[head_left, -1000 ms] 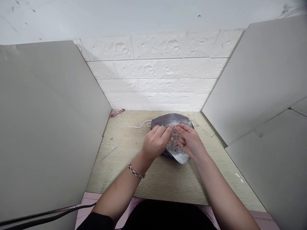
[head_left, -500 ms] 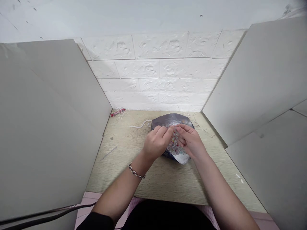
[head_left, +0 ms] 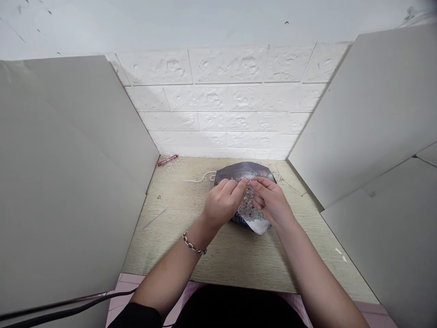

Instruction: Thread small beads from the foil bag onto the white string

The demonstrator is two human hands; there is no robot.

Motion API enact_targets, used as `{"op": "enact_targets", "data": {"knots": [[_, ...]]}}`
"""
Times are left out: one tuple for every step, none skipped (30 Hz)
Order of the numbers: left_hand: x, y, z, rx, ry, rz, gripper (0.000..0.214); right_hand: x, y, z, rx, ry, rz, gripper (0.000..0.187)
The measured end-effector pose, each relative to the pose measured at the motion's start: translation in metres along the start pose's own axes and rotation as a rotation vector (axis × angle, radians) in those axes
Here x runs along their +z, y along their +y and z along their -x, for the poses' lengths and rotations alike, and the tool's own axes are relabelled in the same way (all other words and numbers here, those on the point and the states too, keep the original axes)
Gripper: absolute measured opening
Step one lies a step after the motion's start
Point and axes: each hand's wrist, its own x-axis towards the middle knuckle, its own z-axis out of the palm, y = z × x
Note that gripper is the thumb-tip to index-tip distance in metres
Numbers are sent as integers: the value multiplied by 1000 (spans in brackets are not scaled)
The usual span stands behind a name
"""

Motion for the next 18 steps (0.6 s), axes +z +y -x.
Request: {"op": "enact_targets", "data": {"knots": [[0,0,0,-1,-4,0,21,0,0,0,0,-1,1,22],[0,0,0,-1,-6,-1,21,0,0,0,-1,-2,3,22],[0,0,0,0,-7,-3,21,0,0,0,-3,-4,4,22],[0,1,0,0,-8,-7,21,0,1,0,-4,-6,5,22],[0,1,0,0,-8,-9,21,0,1,0,-5,-7,6,22],[0,1,0,0,-9,-10,21,-1,1,0,-4,-8,7,22],[0,1,1,-1,-8,-10,21,0,2,0,-4,-8,9,22],[0,2,1,-2,-6,-8,21,0,2,-1,-2,-9,11,22],[1,2,1,-4,-3,-3,21,0,2,-1,-1,-10,12,22],[1,2,1,-8,2,2,21,0,3,-1,-1,-11,13,22],[1,2,1,-13,5,7,21,0,3,-1,0,-11,13,22],[1,3,1,-19,7,14,20,0,3,-1,2,-11,13,21],[1,3,1,-26,7,22,19,0,3,-1,4,-11,13,21],[1,3,0,-33,7,30,18,0,3,-1,4,-10,12,21],[1,3,0,-39,6,35,17,0,3,-1,4,-9,11,21],[1,4,-1,-45,6,39,16,0,3,-1,4,-7,10,21],[0,4,-1,-51,6,41,15,0,3,-1,3,-6,8,21],[0,4,-1,-56,6,42,15,0,3,-1,2,-6,5,22]]}}
